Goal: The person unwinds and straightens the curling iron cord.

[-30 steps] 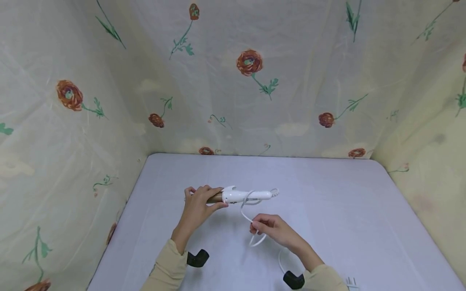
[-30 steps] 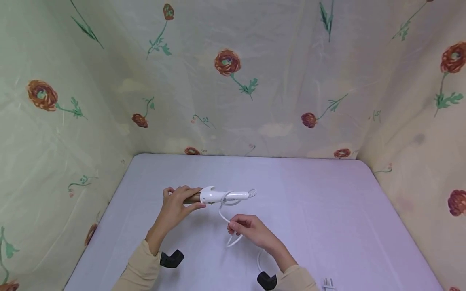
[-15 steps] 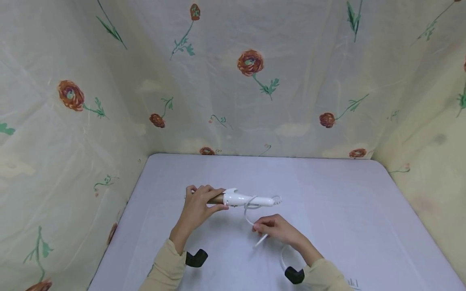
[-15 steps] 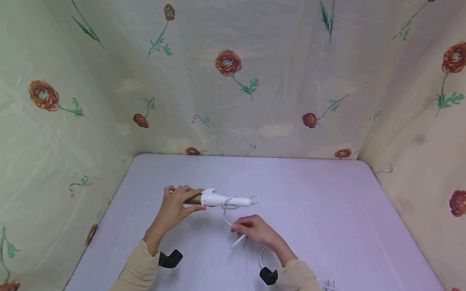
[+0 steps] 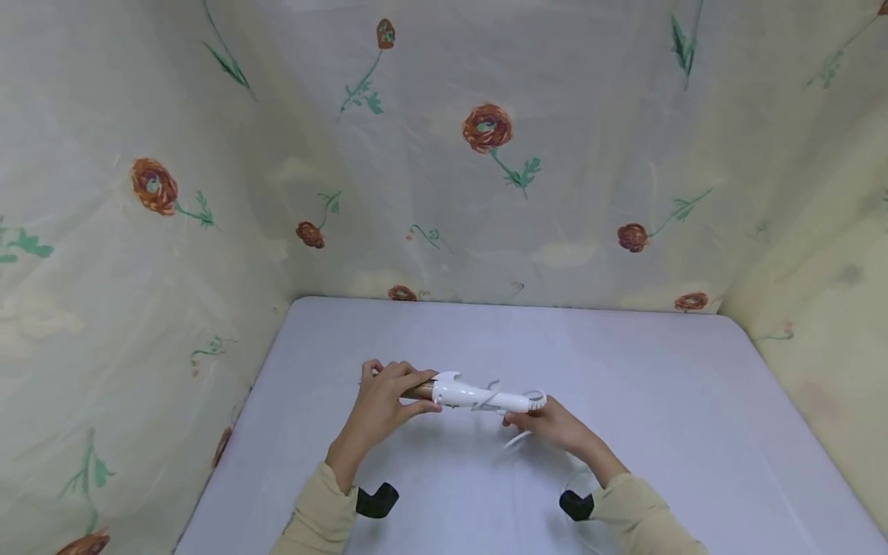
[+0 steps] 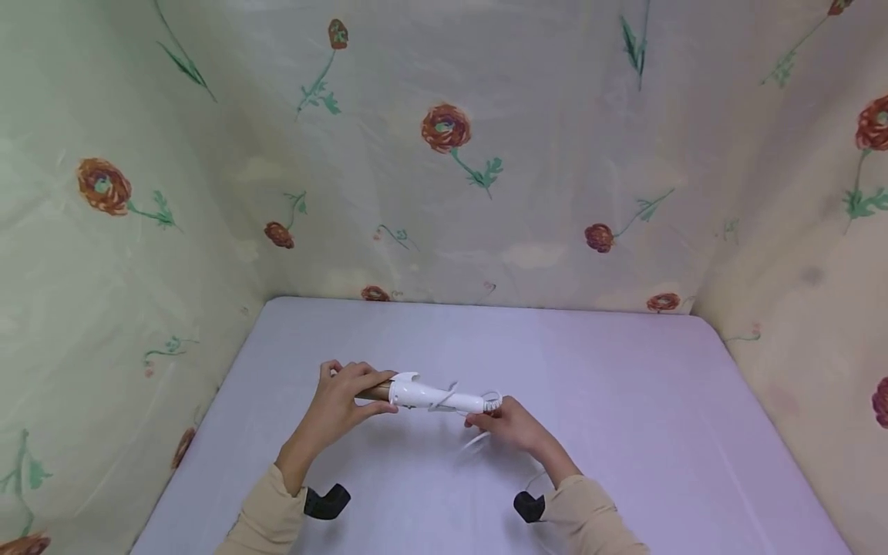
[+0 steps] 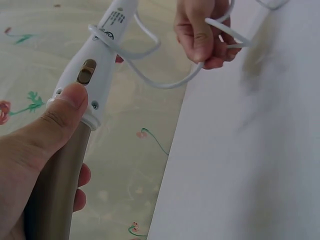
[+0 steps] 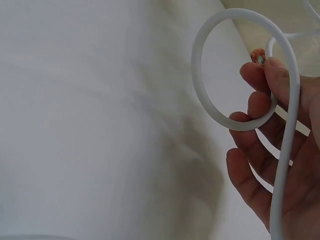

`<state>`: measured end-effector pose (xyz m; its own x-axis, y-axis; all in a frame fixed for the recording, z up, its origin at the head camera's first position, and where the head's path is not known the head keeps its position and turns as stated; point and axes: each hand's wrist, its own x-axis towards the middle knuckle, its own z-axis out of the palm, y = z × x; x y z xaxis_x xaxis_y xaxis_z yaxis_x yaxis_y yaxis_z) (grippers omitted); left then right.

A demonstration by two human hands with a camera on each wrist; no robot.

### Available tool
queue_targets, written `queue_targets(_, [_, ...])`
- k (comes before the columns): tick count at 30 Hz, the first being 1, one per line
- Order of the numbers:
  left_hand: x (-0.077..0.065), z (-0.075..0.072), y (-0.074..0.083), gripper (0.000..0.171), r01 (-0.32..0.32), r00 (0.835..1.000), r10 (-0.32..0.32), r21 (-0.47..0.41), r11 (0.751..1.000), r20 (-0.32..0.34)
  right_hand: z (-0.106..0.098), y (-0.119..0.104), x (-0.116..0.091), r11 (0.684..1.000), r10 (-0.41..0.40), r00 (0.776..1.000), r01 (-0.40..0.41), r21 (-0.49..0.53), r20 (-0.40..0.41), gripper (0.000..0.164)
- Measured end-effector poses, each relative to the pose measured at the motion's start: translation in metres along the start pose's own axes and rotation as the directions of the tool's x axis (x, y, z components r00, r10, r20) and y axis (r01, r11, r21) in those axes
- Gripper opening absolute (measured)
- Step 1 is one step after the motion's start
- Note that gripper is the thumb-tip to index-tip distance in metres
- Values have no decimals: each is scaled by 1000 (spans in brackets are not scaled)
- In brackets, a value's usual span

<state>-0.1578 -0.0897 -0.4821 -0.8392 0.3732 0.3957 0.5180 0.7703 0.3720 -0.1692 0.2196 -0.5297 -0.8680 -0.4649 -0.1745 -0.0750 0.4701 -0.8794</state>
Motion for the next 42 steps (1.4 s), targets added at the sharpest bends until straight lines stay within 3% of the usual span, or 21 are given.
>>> queue_targets(8, [-5,7,1,53,-6,999,7,-26,1000,50,-21,-4,3,998,-23,1000,23,-60,-1,19])
queue_targets(15, [-9,10,1,52,14,993,-8,-45,999,119,-34,-12,3,994,66,997,-68,-87,-30,31])
queue_targets(21, [-14,14,-2,53,27,987,-23,-19,999,156,-43,-18,2,988,23,998,-31,-149,-58,28])
queue_targets(25, [-15,15,-3,52,33,986,-29,-23,999,165,-48,-22,1,981,-27,998,15,-193,-58,27])
queue_targets(31, [-14,16,-4,53,56,983,-58,18,998,172,-51,-29,-2,979,-17,999,7,-201,-48,26])
queue_targets(42, [-6,26,-5,56,186,976,-188,29,982,110,-41,-47,-22,986,-19,999,11,-167,-47,28])
